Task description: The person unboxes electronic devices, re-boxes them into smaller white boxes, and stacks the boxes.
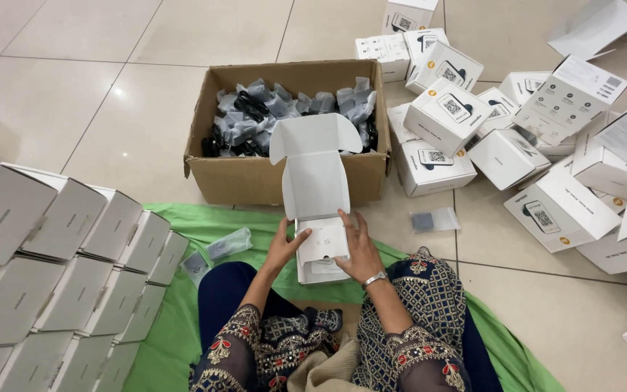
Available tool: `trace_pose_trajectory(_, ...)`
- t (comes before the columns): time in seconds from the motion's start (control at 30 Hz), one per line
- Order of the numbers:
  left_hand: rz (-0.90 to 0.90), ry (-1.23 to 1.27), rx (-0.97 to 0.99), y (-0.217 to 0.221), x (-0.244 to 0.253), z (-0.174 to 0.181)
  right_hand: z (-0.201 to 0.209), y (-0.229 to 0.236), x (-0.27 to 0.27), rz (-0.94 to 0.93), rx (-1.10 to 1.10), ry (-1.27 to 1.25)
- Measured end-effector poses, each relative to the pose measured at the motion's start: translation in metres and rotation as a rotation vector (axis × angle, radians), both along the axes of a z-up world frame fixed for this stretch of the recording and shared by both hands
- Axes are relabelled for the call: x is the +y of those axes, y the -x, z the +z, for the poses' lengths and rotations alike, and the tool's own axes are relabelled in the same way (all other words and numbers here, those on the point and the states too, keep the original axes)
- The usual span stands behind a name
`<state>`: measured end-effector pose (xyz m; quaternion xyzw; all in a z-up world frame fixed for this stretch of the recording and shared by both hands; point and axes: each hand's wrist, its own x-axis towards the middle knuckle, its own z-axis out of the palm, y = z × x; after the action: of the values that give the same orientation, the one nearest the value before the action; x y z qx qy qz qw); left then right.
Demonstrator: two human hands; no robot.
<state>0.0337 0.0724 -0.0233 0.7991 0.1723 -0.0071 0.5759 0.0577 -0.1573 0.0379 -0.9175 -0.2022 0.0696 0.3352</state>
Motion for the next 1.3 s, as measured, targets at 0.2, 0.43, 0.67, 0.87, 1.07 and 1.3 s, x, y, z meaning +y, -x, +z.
trace_pose_trajectory(0.2,0.121,-0.114,0.044,-0.012,-0.012,0.020,-0.005,0.001,0.000,0.009,-0.050,-0.027)
trace_pose_trajectory(0.43,0.158,-0.231,-0.058,-0.012,-0.004,0.007,-0.014,0.002,0.000,0.000,-0.119,-0.051)
trace_pose_trajectory(0.67,0.173,-0.296,-0.259,-0.008,-0.007,0.008,-0.040,-0.004,-0.001,-0.080,-0.017,-0.076)
trace_pose_trajectory(0.87,0.115,-0.439,-0.176,-0.013,-0.007,-0.009,-0.021,-0.001,0.002,0.006,0.021,0.025)
trace_pose_trajectory(1.07,-0.049,-0.502,-0.198,-0.011,-0.006,-0.010,-0.011,0.006,0.009,-0.079,0.079,0.161)
trace_pose_trajectory(1.3,-0.184,-0.132,-0.253,-0.004,-0.021,0.036,-0.053,0.000,0.005,-0.110,-0.029,0.250)
